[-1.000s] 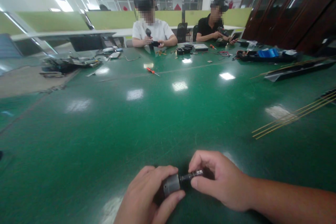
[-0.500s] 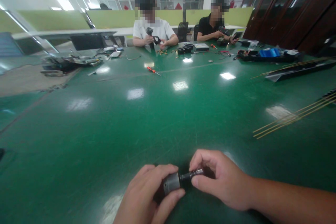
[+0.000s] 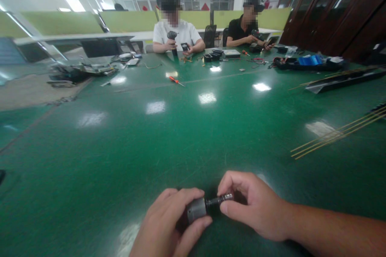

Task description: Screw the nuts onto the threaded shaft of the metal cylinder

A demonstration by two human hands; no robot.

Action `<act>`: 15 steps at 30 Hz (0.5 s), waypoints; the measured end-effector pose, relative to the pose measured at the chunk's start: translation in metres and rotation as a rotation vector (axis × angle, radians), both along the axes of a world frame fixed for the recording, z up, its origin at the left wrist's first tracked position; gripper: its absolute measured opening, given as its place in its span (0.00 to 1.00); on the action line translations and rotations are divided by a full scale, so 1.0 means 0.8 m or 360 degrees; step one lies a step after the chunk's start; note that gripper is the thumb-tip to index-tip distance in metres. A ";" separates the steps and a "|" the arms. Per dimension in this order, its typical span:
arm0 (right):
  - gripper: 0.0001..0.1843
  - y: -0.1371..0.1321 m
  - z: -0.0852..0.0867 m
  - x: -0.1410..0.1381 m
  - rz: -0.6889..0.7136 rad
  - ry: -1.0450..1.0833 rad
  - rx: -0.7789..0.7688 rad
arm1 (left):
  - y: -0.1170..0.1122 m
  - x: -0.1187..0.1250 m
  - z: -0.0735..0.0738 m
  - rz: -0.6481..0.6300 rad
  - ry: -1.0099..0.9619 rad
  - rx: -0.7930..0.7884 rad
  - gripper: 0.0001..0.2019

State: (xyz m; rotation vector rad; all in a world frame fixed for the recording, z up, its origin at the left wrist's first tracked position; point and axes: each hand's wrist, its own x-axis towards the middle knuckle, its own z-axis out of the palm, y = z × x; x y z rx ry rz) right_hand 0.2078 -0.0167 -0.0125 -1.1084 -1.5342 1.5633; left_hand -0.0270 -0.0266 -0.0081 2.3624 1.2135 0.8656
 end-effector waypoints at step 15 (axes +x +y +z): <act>0.04 0.000 0.001 -0.001 -0.0004 0.0018 0.0017 | 0.000 -0.001 -0.001 -0.0006 0.0002 -0.0013 0.13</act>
